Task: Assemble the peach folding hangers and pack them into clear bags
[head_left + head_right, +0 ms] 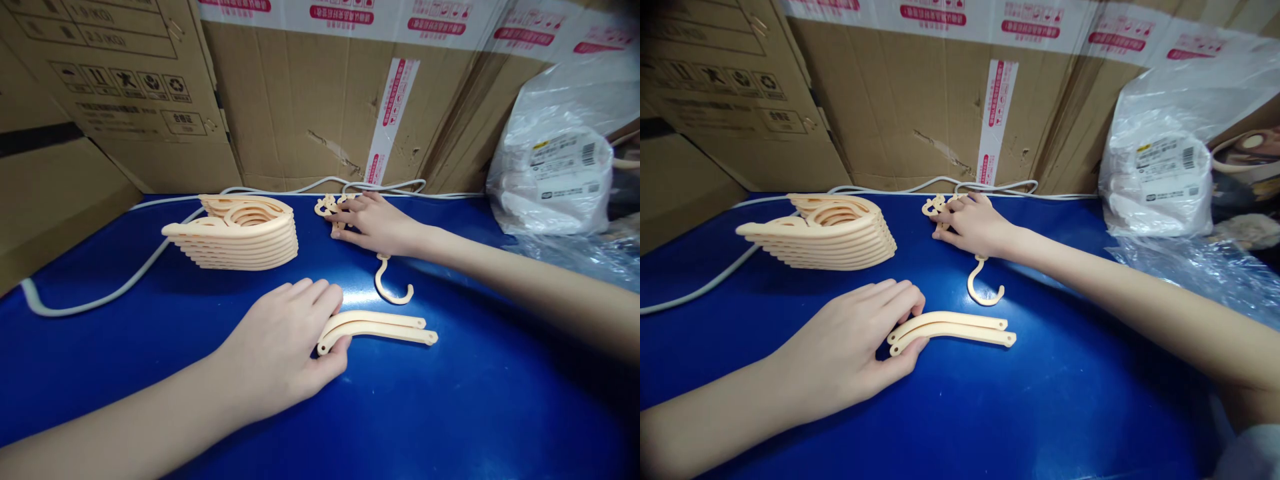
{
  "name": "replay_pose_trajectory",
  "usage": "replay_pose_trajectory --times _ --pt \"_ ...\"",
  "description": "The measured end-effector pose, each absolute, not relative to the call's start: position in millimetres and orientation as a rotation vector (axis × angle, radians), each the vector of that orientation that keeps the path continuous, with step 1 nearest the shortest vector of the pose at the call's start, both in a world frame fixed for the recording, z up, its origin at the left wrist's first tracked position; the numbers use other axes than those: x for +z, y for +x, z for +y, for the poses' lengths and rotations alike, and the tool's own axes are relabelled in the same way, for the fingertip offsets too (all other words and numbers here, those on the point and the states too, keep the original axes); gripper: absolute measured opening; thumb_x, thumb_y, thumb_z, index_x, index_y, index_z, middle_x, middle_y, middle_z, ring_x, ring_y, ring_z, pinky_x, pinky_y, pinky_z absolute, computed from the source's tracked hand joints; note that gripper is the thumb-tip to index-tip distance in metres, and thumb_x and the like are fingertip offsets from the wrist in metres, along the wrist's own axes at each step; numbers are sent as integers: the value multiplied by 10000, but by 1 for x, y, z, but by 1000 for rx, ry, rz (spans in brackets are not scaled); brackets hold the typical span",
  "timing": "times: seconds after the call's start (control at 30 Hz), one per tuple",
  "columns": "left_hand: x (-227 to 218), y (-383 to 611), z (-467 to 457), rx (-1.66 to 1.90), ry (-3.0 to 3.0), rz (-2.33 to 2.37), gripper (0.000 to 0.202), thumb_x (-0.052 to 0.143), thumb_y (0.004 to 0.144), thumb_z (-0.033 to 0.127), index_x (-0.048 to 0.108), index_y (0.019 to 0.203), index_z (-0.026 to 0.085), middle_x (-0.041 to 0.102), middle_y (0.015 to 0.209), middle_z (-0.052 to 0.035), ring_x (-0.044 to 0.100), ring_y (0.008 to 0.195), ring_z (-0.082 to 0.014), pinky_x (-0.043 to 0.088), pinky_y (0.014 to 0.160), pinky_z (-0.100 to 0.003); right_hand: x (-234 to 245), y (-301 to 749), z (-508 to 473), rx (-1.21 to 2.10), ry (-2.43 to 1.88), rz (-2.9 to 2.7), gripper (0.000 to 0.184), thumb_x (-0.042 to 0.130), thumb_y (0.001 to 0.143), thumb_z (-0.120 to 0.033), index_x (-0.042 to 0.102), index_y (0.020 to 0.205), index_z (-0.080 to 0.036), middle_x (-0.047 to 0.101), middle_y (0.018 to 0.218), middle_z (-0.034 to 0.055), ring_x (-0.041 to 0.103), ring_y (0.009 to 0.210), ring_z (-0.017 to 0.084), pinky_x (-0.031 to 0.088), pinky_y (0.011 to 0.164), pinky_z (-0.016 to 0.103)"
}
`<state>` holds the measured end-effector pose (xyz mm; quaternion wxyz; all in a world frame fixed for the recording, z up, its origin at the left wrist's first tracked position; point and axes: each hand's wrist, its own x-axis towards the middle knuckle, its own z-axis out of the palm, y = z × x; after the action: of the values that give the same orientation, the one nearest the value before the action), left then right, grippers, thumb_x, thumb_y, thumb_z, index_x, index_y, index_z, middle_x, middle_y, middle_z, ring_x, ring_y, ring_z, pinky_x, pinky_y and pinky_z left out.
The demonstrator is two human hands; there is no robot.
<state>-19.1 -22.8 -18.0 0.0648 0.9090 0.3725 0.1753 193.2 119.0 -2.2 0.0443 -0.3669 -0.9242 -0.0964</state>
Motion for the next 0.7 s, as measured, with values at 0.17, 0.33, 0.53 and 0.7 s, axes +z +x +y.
replay_pose_trajectory --times 0.17,0.33,0.53,0.7 --pt "-14 -18 -23 463 2739 1127 120 554 909 257 483 821 215 526 741 20 465 637 -172 293 593 -317 -5 193 103 -327 -1088 -2824 447 402 1077 -341 667 1373 -137 634 1406 204 576 1296 357 329 1135 559" --pt "-15 -19 -23 512 2747 1132 115 543 906 264 481 821 215 516 736 23 450 631 -173 289 591 -321 -9 199 92 -367 -986 -2820 449 408 1079 -333 636 1388 -100 603 1463 205 538 1372 352 250 1202 630" --pt "-18 -20 -22 493 2743 1125 112 534 907 271 484 823 217 529 745 20 456 640 -176 300 595 -324 -12 206 87 -350 -861 -2831 485 382 1090 -359 616 1394 -62 607 1468 196 521 1404 360 203 1215 699" --pt "-22 -20 -22 558 2755 1129 115 516 909 281 467 822 225 529 747 22 450 640 -177 298 596 -328 -12 208 81 -344 -831 -2840 521 380 1091 -397 606 1400 -44 592 1476 222 516 1414 368 198 1216 703"
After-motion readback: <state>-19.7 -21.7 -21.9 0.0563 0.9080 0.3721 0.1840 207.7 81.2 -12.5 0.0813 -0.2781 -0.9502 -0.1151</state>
